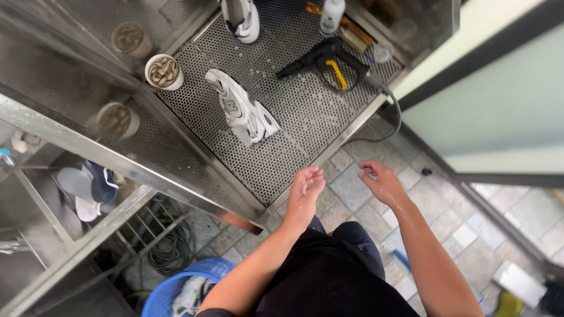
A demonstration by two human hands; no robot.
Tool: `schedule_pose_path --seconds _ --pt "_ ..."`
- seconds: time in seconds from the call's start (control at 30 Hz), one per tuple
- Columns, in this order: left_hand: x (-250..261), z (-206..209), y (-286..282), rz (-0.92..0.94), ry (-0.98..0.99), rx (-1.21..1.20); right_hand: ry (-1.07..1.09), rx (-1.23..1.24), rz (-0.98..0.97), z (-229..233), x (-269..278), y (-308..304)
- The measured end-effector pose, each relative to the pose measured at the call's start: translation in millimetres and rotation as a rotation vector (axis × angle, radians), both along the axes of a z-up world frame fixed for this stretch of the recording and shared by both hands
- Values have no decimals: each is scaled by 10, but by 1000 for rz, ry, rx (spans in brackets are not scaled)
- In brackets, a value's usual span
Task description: The person holds a white sneaker and sprays it with a pressure washer while rotating it to cover the entire surface, then reaches for a second white sneaker and repeats the spraying action.
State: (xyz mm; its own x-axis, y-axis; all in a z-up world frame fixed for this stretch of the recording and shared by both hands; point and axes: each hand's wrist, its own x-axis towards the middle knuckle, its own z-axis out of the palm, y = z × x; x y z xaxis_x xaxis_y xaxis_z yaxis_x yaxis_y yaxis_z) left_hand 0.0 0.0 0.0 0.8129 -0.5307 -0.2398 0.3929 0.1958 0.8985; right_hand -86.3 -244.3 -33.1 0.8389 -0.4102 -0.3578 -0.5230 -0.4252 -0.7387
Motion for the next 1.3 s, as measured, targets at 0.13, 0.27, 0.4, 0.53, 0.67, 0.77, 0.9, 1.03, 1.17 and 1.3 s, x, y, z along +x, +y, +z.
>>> schedule_pose_path --seconds 0.13,0.27,0.4,0.53,0.67,0.77,0.9,1.03,1.17,1.3 --pt "232 -420 -85 228 -34 203 -68 -108 93 -163 461 -539" --pt "604 -833 -173 507 -114 360 -209 -250 217 -178 1167 -1070" --pt "862 -1012 -175 718 -210 755 -361 -353 387 -214 1886 -1465" --pt "1019 -838 -206 817 -227 921 -314 -466 561 -220 2433 -1706" --pt "971 -701 -353 910 -343 1107 -136 -426 645 -277 2823 -1791" --pt "991 -742 -421 880 -363 1101 -47 -372 609 -367 2893 -1816" --pt "1213 -824 -368 823 -302 1095 -347 -374 577 -370 3008 -1798" --pt "1573 -934 -201 856 -508 1179 295 42 493 -29 2867 -1825" --pt "1901 -915 -74 501 -147 986 182 677 389 266 2315 -2152" --pt "2054 -799 -341 348 -235 789 -12 1073 496 588 1812 -2153"
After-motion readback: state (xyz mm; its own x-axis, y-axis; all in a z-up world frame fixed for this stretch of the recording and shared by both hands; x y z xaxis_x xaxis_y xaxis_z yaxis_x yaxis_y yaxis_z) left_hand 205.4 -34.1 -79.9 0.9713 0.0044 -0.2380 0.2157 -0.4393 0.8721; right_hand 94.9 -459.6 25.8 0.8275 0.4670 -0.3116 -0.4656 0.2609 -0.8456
